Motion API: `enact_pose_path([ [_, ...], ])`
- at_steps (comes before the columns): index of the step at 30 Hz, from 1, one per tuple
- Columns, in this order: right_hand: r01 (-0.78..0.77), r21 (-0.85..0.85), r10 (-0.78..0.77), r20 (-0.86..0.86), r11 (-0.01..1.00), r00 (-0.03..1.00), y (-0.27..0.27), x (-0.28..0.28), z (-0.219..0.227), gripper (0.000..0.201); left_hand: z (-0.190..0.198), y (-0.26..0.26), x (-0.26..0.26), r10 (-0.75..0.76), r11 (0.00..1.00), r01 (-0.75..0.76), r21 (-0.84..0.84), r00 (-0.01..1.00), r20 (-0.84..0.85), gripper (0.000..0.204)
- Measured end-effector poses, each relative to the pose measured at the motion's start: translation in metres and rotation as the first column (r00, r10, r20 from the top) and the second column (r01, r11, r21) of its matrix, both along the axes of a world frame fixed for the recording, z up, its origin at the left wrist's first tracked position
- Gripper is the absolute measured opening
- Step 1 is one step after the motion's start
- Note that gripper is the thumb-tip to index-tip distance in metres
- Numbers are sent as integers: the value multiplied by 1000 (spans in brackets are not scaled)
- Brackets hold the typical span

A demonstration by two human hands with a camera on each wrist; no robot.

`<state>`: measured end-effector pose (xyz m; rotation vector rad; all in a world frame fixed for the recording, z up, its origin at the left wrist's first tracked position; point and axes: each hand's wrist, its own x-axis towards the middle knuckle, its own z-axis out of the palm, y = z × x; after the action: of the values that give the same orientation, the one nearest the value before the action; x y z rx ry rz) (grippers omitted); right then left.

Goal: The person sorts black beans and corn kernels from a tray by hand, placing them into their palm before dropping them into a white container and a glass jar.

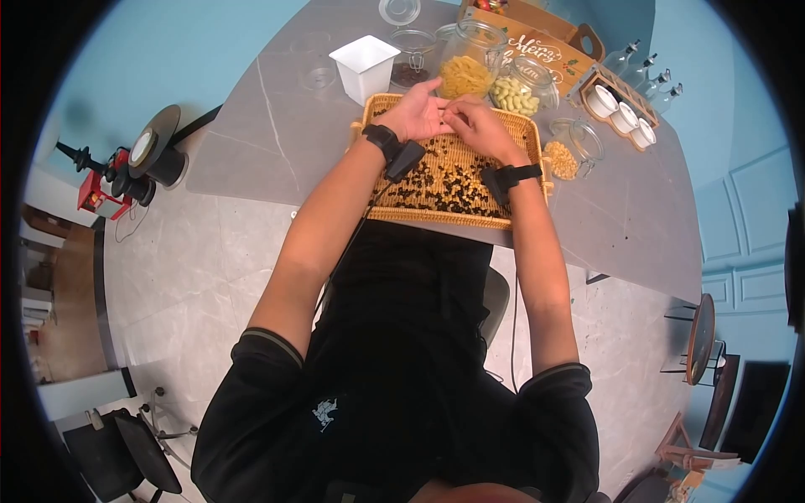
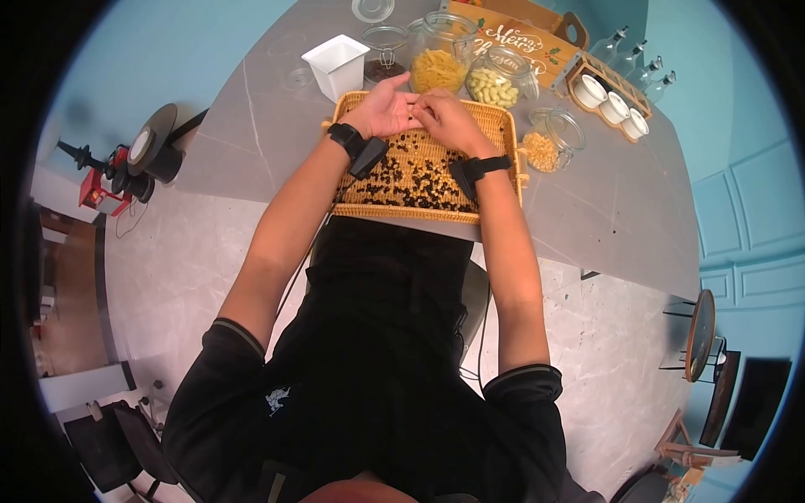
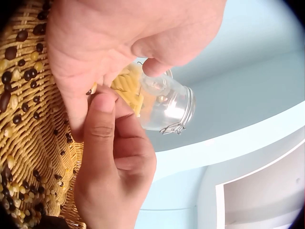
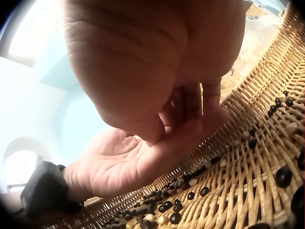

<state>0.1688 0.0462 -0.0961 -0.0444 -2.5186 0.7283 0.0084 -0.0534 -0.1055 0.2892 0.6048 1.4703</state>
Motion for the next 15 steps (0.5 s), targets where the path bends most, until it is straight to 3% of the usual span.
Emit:
enact_pose_path([
  [3,34,-255,-35,2,966,999,5,-2,-4,19,7,-4,6,40,999,-40,-29,999,-28,75],
  [5,60,-494,-70,-1,867,998,6,-2,-1,20,8,-5,6,21,1000,-22,-21,999,-43,75],
  [8,-28,-656,-28,-74,754,997,9,0,10,20,7,-5,5,-9,1000,8,-19,998,-66,77],
  [11,-125,-831,17,-138,541,990,9,1,14,21,0,-6,11,-6,1000,7,13,998,-67,80],
  [15,-296,-904,86,-283,308,955,5,1,20,20,3,-2,7,7,1000,-8,-15,997,-76,84],
])
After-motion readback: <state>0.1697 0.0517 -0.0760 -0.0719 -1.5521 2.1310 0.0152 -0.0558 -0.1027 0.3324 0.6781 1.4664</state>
